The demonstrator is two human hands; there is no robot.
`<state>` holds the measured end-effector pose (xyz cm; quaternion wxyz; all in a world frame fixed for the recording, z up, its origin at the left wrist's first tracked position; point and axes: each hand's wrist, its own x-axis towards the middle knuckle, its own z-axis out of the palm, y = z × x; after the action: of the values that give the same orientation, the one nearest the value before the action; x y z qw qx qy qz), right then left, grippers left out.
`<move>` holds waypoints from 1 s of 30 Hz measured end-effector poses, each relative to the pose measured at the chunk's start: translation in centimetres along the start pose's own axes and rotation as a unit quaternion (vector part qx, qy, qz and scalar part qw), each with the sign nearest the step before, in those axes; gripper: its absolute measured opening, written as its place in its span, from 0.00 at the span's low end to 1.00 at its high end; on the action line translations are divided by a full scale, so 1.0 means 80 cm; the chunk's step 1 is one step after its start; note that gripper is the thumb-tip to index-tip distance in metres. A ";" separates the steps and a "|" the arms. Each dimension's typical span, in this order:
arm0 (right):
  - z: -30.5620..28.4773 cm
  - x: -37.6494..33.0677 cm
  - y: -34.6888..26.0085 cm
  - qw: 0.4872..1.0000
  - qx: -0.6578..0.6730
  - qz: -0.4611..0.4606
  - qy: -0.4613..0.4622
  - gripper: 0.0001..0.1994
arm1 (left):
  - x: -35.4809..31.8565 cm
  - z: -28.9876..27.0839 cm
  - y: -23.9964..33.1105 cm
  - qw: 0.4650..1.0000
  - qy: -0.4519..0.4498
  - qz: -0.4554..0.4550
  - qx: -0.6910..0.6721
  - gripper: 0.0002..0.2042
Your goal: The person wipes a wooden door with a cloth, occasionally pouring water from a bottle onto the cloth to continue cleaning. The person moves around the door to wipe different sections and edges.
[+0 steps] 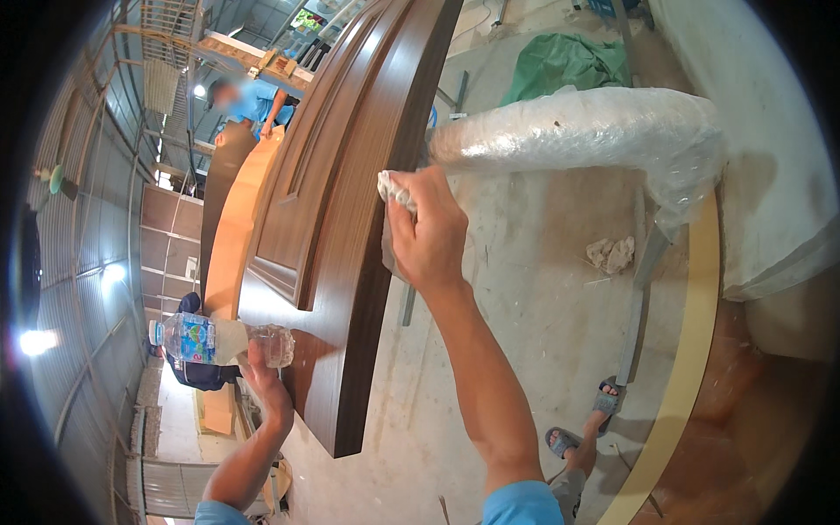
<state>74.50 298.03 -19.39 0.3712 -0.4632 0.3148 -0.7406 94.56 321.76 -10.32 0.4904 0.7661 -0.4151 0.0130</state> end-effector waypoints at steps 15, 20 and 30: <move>-0.001 -0.008 0.007 0.993 -0.079 -0.078 -0.030 0.17 | -0.001 0.003 0.009 1.000 -0.013 0.023 0.005 0.29; -0.020 -0.119 -0.083 0.994 0.022 -0.085 -0.064 0.20 | -0.004 0.009 0.021 1.000 0.003 0.027 -0.014 0.27; -0.014 -0.049 -0.009 0.998 -0.049 0.016 -0.045 0.12 | 0.001 0.003 0.036 0.999 0.001 0.042 -0.028 0.15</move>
<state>74.42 301.87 -21.04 0.3733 -0.5090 0.3410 -0.6966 92.64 321.02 -8.25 0.5112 0.7338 -0.4469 0.0232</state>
